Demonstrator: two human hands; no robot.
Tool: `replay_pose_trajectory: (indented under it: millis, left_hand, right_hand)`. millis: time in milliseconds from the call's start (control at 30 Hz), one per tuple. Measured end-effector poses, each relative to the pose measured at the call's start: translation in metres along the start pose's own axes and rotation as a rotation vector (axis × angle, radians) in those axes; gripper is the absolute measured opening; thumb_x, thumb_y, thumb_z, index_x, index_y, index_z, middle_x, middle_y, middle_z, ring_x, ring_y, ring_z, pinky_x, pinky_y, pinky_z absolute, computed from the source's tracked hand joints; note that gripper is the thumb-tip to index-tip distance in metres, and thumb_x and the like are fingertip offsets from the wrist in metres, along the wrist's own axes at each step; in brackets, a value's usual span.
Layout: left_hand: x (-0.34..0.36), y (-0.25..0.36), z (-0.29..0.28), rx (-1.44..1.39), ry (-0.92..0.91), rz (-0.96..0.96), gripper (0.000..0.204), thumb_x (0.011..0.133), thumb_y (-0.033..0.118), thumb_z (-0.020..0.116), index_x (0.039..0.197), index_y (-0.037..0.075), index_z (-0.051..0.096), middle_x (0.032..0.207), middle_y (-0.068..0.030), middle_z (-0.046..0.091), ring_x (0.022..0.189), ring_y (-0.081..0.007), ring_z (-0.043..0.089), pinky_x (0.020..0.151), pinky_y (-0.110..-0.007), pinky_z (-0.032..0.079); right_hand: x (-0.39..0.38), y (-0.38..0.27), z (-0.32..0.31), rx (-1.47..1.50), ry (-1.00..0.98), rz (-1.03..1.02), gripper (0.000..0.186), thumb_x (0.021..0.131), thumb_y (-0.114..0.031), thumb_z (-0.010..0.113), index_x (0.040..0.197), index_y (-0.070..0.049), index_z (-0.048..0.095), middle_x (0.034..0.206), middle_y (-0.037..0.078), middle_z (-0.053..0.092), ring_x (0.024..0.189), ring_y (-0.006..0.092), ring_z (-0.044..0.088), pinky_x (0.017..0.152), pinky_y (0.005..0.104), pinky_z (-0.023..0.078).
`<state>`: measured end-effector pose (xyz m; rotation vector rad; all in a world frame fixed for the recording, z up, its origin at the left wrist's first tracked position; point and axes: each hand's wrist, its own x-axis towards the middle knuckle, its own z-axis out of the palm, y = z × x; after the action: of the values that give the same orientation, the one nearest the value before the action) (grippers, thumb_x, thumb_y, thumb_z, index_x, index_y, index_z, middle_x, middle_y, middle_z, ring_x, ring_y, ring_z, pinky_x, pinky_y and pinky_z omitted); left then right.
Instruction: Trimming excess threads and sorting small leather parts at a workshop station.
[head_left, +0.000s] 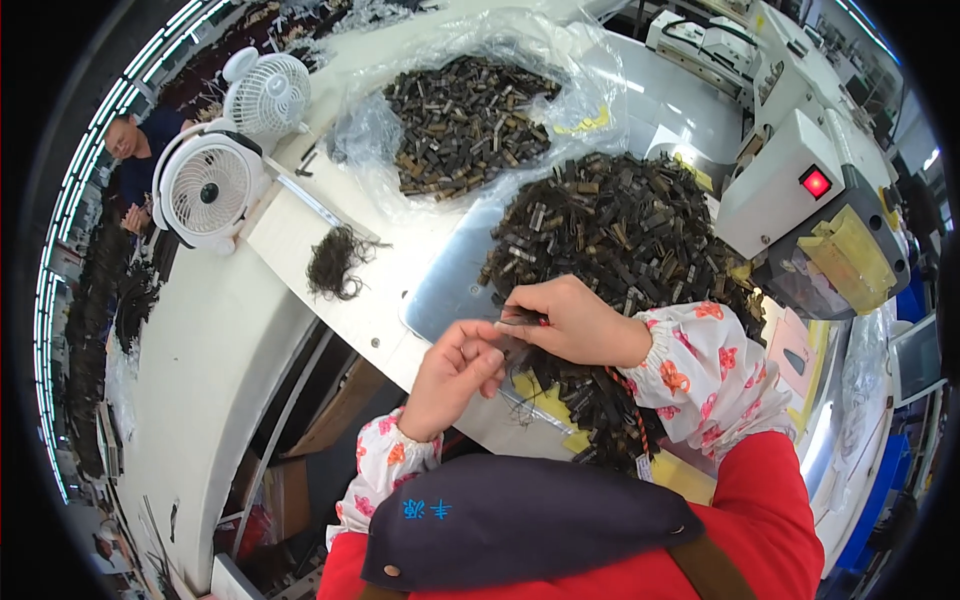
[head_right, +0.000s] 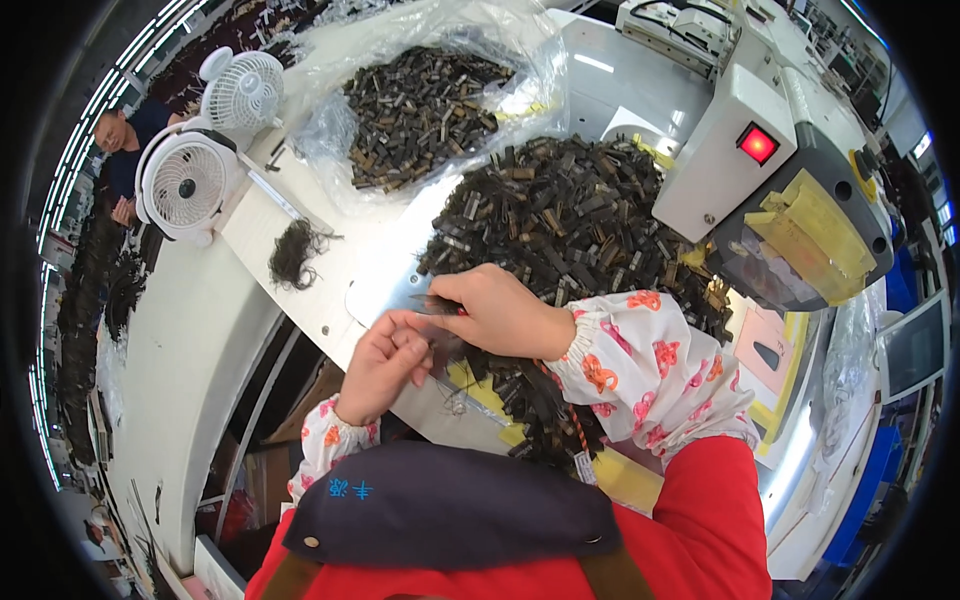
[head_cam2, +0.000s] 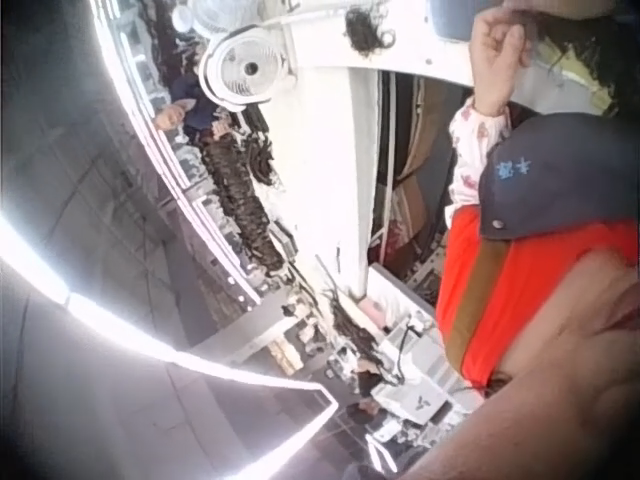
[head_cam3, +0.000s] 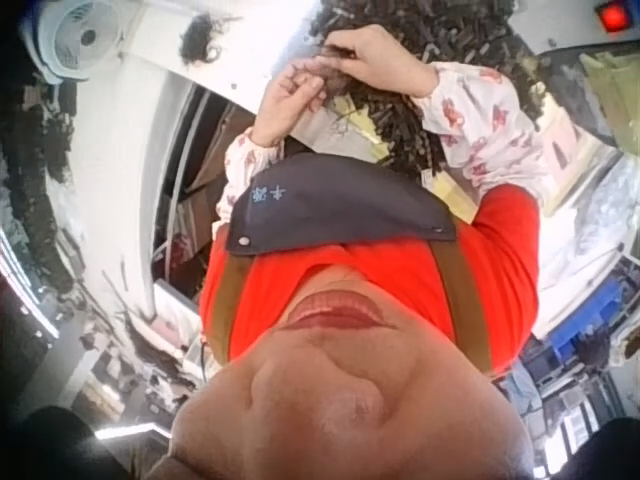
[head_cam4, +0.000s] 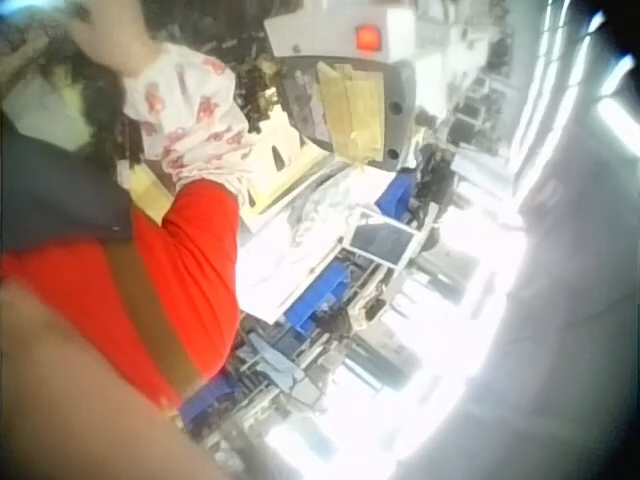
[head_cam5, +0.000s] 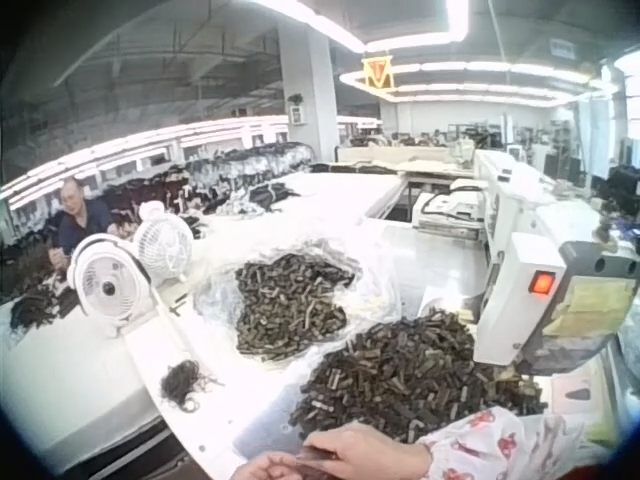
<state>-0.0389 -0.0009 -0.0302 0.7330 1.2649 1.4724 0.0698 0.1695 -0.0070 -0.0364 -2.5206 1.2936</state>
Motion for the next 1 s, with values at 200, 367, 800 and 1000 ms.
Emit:
replay_pose_trajectory:
  millis: [200,367,800,1000]
  left_hand:
    - [0.001,-0.007,0.007,0.171,-0.055,-0.009,0.020,0.090,0.010,0.053,0.107,-0.002,0.054,0.088,-0.0016,0.058,0.072,-0.0046,0.053,0.064,-0.020,0.045]
    - [0.004,-0.006,0.002,0.406,-0.121,0.011,0.016,0.090,0.009,0.052,0.101,-0.003,0.053,0.087,-0.0028,0.059,0.070,-0.0054,0.053,0.063,-0.021,0.046]
    - [0.017,-0.003,0.000,0.147,0.205,0.147,0.006,0.093,0.009,0.043,0.095,0.004,0.042,0.071,-0.0045,0.060,0.053,-0.0047,0.049,0.049,-0.018,0.039]
    - [0.021,-0.005,-0.001,0.066,0.174,0.092,0.009,0.095,0.014,0.042,0.097,0.005,0.040,0.067,-0.0057,0.058,0.051,-0.0066,0.048,0.047,-0.017,0.038]
  right_hand:
    - [-0.005,0.006,0.005,-0.149,0.066,-0.081,0.016,0.072,-0.007,0.067,0.083,0.001,0.057,0.075,0.015,0.062,0.069,0.0302,0.063,0.059,0.0333,0.049]
    - [-0.005,0.005,0.004,-0.146,0.087,-0.083,0.018,0.070,-0.004,0.068,0.085,0.000,0.057,0.075,0.013,0.062,0.069,0.0295,0.062,0.060,0.0334,0.049]
    - [-0.003,-0.022,-0.005,-0.116,0.288,-0.334,0.023,0.078,-0.005,0.063,0.100,-0.002,0.059,0.078,0.010,0.058,0.061,0.0223,0.058,0.054,0.0287,0.046]
    - [-0.003,-0.021,-0.010,-0.078,0.201,-0.031,0.025,0.083,-0.023,0.061,0.099,-0.004,0.058,0.075,0.012,0.063,0.062,0.0290,0.061,0.055,0.0328,0.047]
